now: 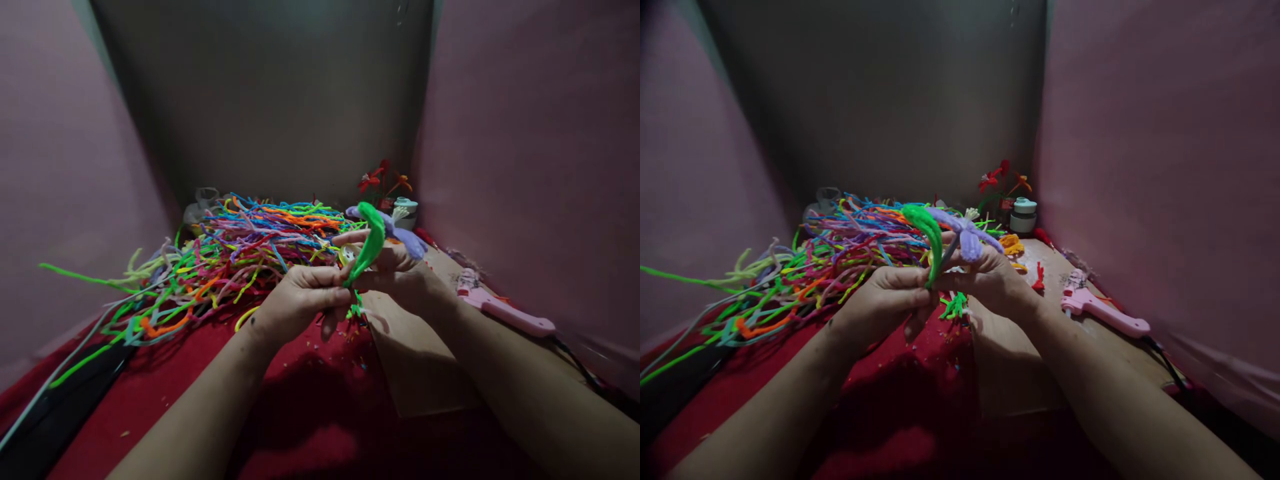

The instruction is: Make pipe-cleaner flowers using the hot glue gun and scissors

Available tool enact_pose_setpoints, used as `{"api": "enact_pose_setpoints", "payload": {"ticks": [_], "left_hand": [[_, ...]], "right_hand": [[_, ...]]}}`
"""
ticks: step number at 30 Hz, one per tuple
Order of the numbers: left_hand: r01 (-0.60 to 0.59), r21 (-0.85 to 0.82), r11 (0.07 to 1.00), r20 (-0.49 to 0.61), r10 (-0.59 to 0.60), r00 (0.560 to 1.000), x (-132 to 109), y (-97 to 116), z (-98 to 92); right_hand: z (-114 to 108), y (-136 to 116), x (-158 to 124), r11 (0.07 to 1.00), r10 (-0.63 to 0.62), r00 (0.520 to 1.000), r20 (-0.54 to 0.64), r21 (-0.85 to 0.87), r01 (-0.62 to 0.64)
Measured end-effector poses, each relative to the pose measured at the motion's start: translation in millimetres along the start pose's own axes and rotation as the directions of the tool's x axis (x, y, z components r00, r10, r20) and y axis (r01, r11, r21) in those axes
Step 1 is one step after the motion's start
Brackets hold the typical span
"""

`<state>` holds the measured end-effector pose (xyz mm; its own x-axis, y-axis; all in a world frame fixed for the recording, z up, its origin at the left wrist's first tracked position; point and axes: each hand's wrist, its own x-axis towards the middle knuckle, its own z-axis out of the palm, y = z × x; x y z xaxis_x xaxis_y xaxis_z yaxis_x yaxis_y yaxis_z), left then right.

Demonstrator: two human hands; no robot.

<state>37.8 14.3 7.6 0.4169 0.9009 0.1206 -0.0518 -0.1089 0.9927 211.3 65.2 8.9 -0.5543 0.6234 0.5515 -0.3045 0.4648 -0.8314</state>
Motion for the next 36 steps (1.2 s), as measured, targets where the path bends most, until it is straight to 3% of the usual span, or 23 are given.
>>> {"api": "enact_pose_setpoints", "payload": {"ticks": [3,6,8,10,11,12,14,16,18,21,24,31,36], "left_hand": [[0.127,-0.201,0.971,0.134,-0.102,0.986,0,-6,-0.7],[0.155,-0.270,0.950,0.174,-0.110,0.979,3,-9,1.1],[0.073,-0.179,0.981,0.088,-0.058,0.994,5,-9,3.4],[-0.079,0.080,0.994,-0.127,0.088,0.988,7,-10,6.8],[-0.140,0.259,0.956,-0.236,0.203,0.950,8,-12,8.9],[-0.182,0.441,0.879,-0.333,0.349,0.876,8,-14,11.1],[-0.209,0.670,0.712,-0.345,0.548,0.762,9,-19,15.6],[-0.201,0.710,0.675,-0.344,0.581,0.737,9,-22,19.4],[-0.185,0.638,0.748,-0.394,0.523,0.756,9,-21,22.2],[-0.165,0.401,0.901,-0.457,0.353,0.817,10,-16,23.4],[-0.185,0.134,0.974,-0.428,0.225,0.875,11,-11,21.3],[-0.202,-0.166,0.965,-0.321,0.141,0.937,13,-14,15.9],[-0.141,-0.395,0.908,-0.122,0.100,0.987,10,-11,14.5]], "right_hand": [[1,1,-3,1.000,0.006,0.997,0.076,0.011,-0.007],[2,5,-4,0.999,0.025,0.999,0.035,0.025,-0.026],[3,10,-2,0.997,0.033,0.997,-0.063,0.071,-0.029],[5,14,1,0.995,0.057,0.982,-0.179,0.096,-0.040],[7,16,2,0.994,0.075,0.970,-0.231,0.096,-0.054],[9,18,3,0.993,0.091,0.957,-0.275,0.092,-0.069],[14,18,4,0.993,0.109,0.936,-0.334,0.085,-0.086],[18,17,3,0.994,0.103,0.928,-0.357,0.069,-0.084],[18,15,3,0.996,0.091,0.928,-0.362,0.047,-0.079],[14,16,3,0.996,0.090,0.948,-0.304,0.019,-0.089],[7,18,3,0.995,0.089,0.975,-0.204,0.071,-0.076],[-1,21,2,0.996,0.051,0.985,-0.163,0.083,-0.037],[-3,19,1,0.989,0.103,0.992,-0.074,0.117,-0.094]]}}
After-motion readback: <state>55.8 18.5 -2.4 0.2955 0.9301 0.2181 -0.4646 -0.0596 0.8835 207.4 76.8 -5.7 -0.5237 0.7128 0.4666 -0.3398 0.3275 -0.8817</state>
